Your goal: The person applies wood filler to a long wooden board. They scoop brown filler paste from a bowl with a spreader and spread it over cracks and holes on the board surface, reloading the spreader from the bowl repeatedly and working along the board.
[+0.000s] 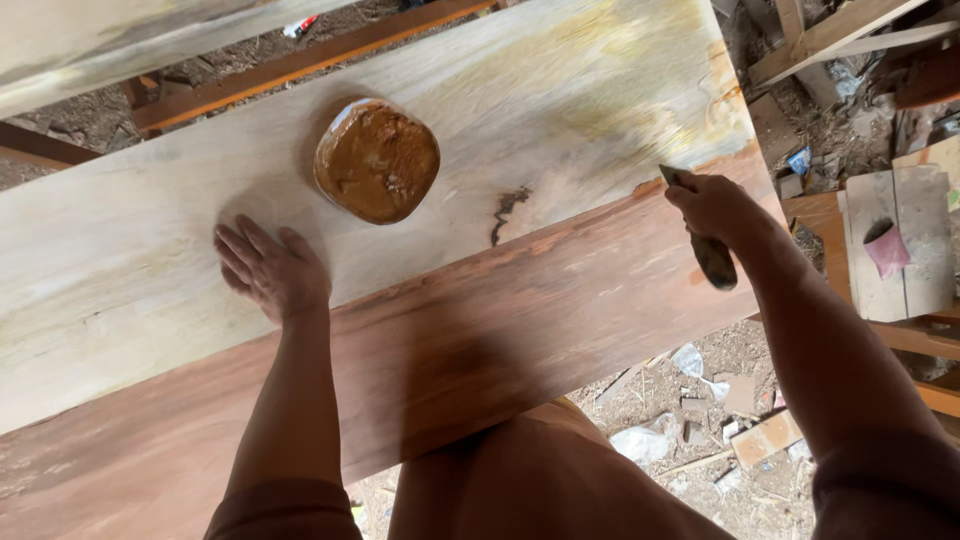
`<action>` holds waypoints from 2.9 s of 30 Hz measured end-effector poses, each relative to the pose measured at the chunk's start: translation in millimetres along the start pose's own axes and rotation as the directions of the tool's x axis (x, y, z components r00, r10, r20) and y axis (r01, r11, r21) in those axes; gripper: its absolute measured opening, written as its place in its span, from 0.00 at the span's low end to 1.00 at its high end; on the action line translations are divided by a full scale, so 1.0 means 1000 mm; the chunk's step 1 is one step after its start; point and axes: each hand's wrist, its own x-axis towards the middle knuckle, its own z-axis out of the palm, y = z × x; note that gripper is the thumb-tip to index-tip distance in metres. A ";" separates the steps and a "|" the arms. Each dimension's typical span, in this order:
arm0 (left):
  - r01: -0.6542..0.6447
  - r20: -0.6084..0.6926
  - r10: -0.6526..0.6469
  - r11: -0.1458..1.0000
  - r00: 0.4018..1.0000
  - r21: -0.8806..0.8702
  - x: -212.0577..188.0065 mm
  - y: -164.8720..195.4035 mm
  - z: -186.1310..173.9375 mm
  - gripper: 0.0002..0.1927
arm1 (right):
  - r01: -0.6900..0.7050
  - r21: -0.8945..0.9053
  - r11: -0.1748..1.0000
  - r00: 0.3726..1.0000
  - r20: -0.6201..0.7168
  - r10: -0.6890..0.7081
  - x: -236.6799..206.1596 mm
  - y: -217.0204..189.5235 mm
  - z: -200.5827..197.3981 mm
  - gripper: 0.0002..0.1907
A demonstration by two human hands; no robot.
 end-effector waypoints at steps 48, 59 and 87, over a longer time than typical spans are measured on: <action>0.048 0.080 -0.053 0.997 0.995 0.061 0.003 0.005 -0.010 0.36 | -0.309 0.231 0.923 0.943 0.202 0.265 -0.057 0.073 -0.022 0.29; 0.054 0.068 -0.058 0.997 0.996 0.048 0.002 0.003 -0.009 0.36 | 0.015 0.160 0.987 0.987 0.154 -0.040 -0.052 0.030 0.035 0.32; 0.012 0.054 -0.016 0.997 0.998 0.072 0.001 0.000 -0.008 0.36 | 0.282 -0.409 0.868 0.924 -0.126 -0.360 -0.037 0.027 0.069 0.31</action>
